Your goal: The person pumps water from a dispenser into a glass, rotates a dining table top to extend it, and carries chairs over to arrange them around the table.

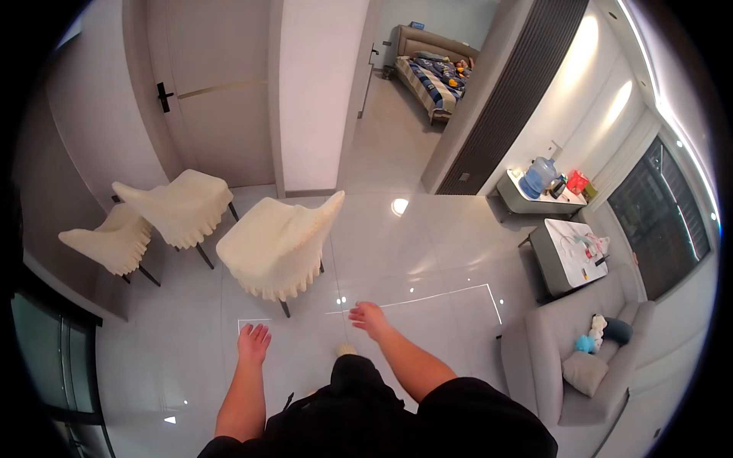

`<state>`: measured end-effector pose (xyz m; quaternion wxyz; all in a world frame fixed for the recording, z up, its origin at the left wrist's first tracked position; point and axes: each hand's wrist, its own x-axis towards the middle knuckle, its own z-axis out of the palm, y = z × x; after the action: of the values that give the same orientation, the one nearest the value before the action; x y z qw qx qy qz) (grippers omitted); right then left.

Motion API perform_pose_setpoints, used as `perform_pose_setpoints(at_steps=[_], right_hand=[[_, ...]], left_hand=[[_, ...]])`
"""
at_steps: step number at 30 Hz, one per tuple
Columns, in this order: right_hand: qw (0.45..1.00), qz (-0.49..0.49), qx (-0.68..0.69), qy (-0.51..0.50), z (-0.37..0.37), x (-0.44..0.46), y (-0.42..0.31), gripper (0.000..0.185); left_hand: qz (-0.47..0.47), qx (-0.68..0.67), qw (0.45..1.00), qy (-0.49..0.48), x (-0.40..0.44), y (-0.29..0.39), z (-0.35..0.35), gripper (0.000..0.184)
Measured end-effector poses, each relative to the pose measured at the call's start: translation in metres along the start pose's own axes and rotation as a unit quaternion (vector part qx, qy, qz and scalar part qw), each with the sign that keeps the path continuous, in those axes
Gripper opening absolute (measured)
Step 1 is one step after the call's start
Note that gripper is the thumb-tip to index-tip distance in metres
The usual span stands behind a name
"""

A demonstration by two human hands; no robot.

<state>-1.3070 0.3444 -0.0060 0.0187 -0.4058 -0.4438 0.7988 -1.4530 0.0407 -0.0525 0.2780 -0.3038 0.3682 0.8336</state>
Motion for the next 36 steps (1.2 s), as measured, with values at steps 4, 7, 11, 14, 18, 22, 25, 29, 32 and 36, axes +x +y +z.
perform_pose_setpoints(at_steps=[4,7,11,14,18,22,25,29,32,36], right_hand=[[0.999,-0.004,0.031,0.034,-0.013,0.100,-0.084,0.027],[0.996,-0.060,0.012,0.059,-0.004,0.214,-0.153,0.026],[0.981,-0.145,-0.102,0.081,0.036,0.310,-0.209,0.028],[0.991,-0.071,-0.091,-0.061,0.061,0.332,-0.215,0.032],[0.984,0.054,0.050,-0.160,0.073,0.362,-0.215,0.030],[0.957,0.038,0.120,-0.262,0.105,0.408,-0.235,0.037],[0.953,-0.130,-0.026,-0.273,0.184,0.401,-0.267,0.030],[0.932,-0.086,0.009,-0.352,0.279,0.313,-0.284,0.024],[0.913,-0.043,-0.008,-0.407,0.308,0.278,-0.261,0.031],[0.906,0.024,-0.083,-0.413,0.333,0.205,-0.228,0.032]], left_hand=[[0.055,0.116,0.991,-0.043,0.028,0.006,0.081,0.052],[0.152,0.199,0.968,-0.011,0.066,-0.005,0.156,0.046],[0.382,0.305,0.869,0.083,0.139,-0.043,0.157,0.036],[0.424,0.288,0.849,0.126,0.133,-0.043,0.158,0.035],[0.446,0.258,0.843,0.153,0.152,-0.050,0.159,0.038],[0.465,0.143,0.841,0.237,0.167,-0.033,0.200,0.037],[0.384,-0.179,0.879,0.220,0.127,0.055,0.242,0.029],[0.476,-0.253,0.804,0.253,0.075,0.070,0.217,0.021],[0.497,-0.379,0.738,0.252,0.015,0.053,0.217,0.019],[0.520,-0.387,0.679,0.344,-0.051,0.013,0.188,0.022]])
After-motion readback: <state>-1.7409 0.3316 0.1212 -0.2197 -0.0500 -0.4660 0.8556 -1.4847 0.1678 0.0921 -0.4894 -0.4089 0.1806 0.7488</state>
